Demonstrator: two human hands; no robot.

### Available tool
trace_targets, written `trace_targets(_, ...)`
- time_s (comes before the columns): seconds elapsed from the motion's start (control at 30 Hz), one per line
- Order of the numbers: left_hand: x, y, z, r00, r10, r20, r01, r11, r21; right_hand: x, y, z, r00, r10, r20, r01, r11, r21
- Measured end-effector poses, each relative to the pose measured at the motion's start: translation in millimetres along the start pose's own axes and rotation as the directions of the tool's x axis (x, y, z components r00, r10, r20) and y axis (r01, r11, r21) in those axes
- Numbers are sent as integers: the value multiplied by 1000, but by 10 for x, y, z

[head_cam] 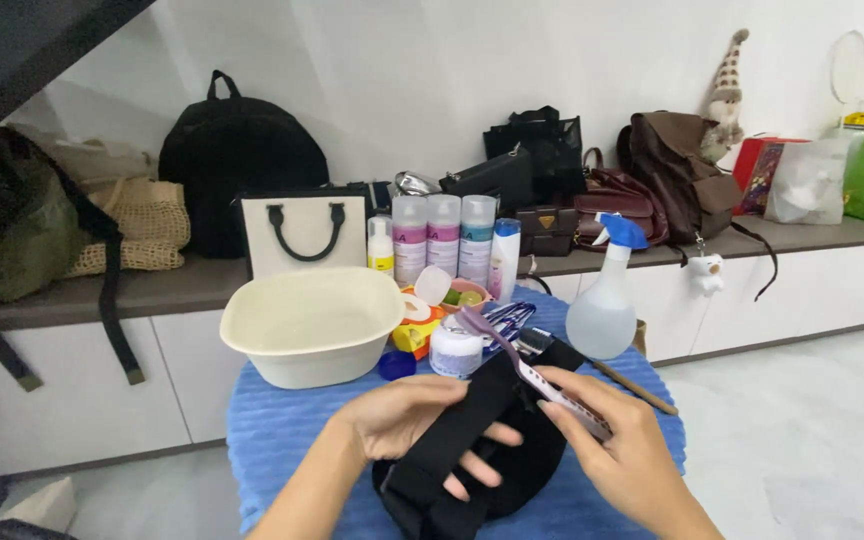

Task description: Using a toothbrush to scrub and clean the surface of a black waist bag.

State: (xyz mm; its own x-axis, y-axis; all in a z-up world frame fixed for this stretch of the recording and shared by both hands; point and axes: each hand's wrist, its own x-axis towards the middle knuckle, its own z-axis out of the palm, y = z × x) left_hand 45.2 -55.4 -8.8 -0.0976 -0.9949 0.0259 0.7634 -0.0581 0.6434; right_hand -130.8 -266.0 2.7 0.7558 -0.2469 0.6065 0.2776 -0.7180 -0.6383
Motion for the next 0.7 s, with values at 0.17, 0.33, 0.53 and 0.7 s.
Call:
trace_targets(0.17,54,29,18,994,87,69,-109,889,446,-319,587,-83,997,-78,12,79,987,-137)
trace_targets(0.33,40,-19,37,953,96,288,-244,806,540,-486,1111,21,940,-235,247,334,781,-527)
trace_targets(0.53,39,-62,-12,962,104,252,-219,845,488,-366,902,49,945,-167,279,290,821,-491)
trace_targets(0.7,68,-69,-6,971,110,210,-207,827,523,-207,978,54,942,-290,171,337,802,-493)
